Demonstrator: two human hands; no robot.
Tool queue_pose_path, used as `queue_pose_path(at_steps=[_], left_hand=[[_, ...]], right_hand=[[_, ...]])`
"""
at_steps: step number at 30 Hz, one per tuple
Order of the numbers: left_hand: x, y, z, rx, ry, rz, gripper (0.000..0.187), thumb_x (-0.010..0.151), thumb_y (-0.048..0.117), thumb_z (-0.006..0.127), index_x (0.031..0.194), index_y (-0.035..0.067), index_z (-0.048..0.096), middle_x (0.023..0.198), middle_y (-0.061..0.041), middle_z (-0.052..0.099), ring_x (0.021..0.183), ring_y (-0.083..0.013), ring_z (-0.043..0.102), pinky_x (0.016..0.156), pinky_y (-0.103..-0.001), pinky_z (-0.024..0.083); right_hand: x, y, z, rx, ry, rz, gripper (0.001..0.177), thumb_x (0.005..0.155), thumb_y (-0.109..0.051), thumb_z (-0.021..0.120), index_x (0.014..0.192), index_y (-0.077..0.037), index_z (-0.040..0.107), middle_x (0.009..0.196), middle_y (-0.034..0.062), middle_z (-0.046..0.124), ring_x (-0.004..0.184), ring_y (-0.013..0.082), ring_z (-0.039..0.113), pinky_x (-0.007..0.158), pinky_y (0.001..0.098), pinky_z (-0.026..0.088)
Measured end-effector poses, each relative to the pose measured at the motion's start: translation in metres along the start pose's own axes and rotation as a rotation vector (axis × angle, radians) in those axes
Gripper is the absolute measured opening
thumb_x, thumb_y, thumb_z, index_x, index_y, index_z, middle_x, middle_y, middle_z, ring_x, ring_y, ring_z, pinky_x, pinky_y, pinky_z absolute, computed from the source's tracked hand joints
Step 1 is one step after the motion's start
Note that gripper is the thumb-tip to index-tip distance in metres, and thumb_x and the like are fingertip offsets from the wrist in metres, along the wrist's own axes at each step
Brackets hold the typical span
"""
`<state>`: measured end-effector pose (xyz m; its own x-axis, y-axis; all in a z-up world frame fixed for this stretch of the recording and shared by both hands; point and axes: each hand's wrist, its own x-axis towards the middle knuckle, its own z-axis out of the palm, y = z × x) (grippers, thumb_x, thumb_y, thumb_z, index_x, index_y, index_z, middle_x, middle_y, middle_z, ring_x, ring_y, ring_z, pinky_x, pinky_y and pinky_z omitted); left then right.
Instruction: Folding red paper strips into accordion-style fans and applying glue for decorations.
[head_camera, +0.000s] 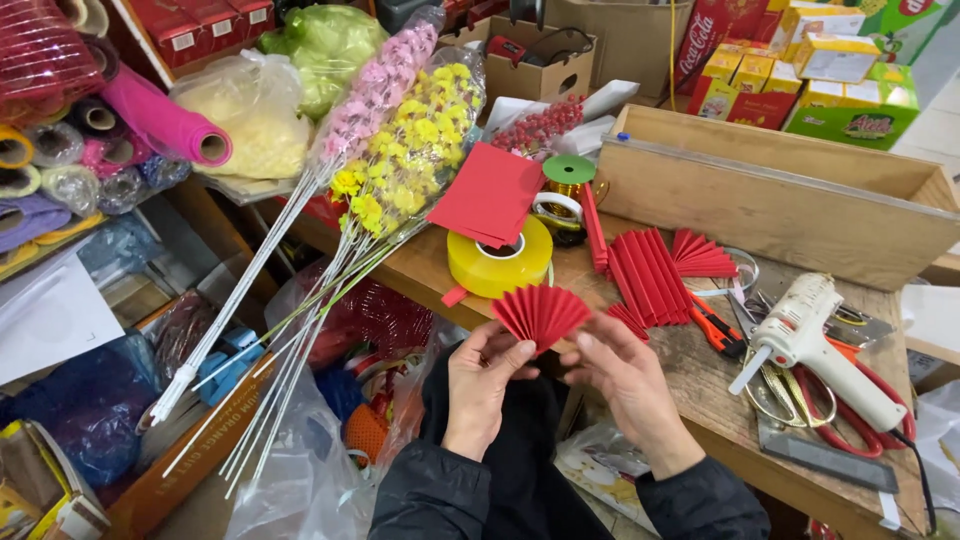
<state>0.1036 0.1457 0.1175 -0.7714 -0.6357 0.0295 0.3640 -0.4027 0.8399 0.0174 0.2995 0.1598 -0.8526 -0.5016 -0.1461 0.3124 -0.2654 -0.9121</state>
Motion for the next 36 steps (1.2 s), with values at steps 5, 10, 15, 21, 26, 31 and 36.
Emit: queue_pose_path(at_steps=[5, 10, 15, 21, 26, 31, 36], left_hand=[[-0.002, 0.002, -0.002, 0.056, -0.111, -0.031, 0.039, 0.086, 0.006, 0.081, 0.124, 0.001, 0.072, 0.11, -0.017, 0.079, 0.095, -0.0258, 0.077, 0.074, -0.038, 0.069], [-0.003, 0.001, -0.006, -0.133, -0.069, -0.096, 0.025, 0.091, 0.006, 0.076, 0.113, -0.004, 0.069, 0.107, -0.017, 0.071, 0.093, -0.0367, 0.077, 0.088, -0.046, 0.068], [-0.001, -0.006, -0.012, -0.187, -0.029, -0.088, 0.026, 0.088, 0.004, 0.078, 0.112, -0.003, 0.069, 0.106, -0.019, 0.075, 0.095, -0.0371, 0.078, 0.088, -0.046, 0.068], [0.0, -0.011, -0.012, -0.176, -0.035, -0.082, 0.034, 0.091, 0.001, 0.075, 0.124, 0.001, 0.068, 0.106, -0.014, 0.072, 0.102, -0.0347, 0.076, 0.092, -0.047, 0.068], [-0.007, 0.007, 0.002, -0.133, -0.003, -0.097, 0.035, 0.092, 0.005, 0.077, 0.126, 0.0, 0.068, 0.104, -0.021, 0.068, 0.098, -0.0451, 0.077, 0.088, -0.056, 0.066], [-0.007, 0.015, 0.001, -0.252, 0.086, -0.169, 0.027, 0.105, 0.022, 0.06, 0.122, 0.001, 0.066, 0.116, -0.027, 0.072, 0.105, -0.0505, 0.073, 0.092, -0.06, 0.063], [-0.007, 0.02, -0.002, -0.243, 0.274, -0.247, 0.028, 0.109, 0.017, 0.049, 0.132, 0.007, 0.061, 0.134, -0.033, 0.061, 0.112, -0.0587, 0.067, 0.094, -0.062, 0.06]], right_hand=[[0.023, 0.02, -0.018, 0.043, -0.074, -0.137, 0.039, 0.094, -0.009, 0.07, 0.131, 0.001, 0.069, 0.101, 0.0157, 0.074, 0.079, 0.0281, 0.071, 0.062, 0.0387, 0.057], [0.023, 0.031, -0.026, 0.171, -0.063, -0.063, 0.03, 0.096, -0.013, 0.07, 0.123, 0.0, 0.071, 0.09, 0.0177, 0.073, 0.086, 0.0316, 0.074, 0.08, 0.0457, 0.064], [0.018, 0.03, -0.023, 0.184, -0.082, -0.043, 0.024, 0.096, -0.013, 0.07, 0.118, -0.002, 0.07, 0.091, 0.0205, 0.075, 0.085, 0.031, 0.074, 0.08, 0.0456, 0.065], [0.016, 0.027, -0.021, 0.175, -0.041, -0.028, 0.021, 0.096, -0.012, 0.071, 0.115, -0.002, 0.069, 0.089, 0.0189, 0.074, 0.084, 0.0309, 0.073, 0.081, 0.0462, 0.064], [0.013, 0.031, -0.014, 0.159, 0.025, -0.09, 0.017, 0.094, -0.004, 0.074, 0.109, 0.004, 0.071, 0.084, 0.0195, 0.075, 0.076, 0.0309, 0.078, 0.072, 0.0459, 0.068], [0.016, 0.032, -0.016, 0.177, 0.062, -0.069, 0.016, 0.095, -0.003, 0.07, 0.109, 0.004, 0.07, 0.08, 0.0194, 0.073, 0.073, 0.0309, 0.078, 0.071, 0.046, 0.067], [0.022, 0.033, -0.007, 0.118, 0.098, -0.019, 0.02, 0.094, 0.0, 0.068, 0.113, 0.004, 0.07, 0.081, 0.0192, 0.071, 0.07, 0.0296, 0.076, 0.067, 0.0458, 0.067]])
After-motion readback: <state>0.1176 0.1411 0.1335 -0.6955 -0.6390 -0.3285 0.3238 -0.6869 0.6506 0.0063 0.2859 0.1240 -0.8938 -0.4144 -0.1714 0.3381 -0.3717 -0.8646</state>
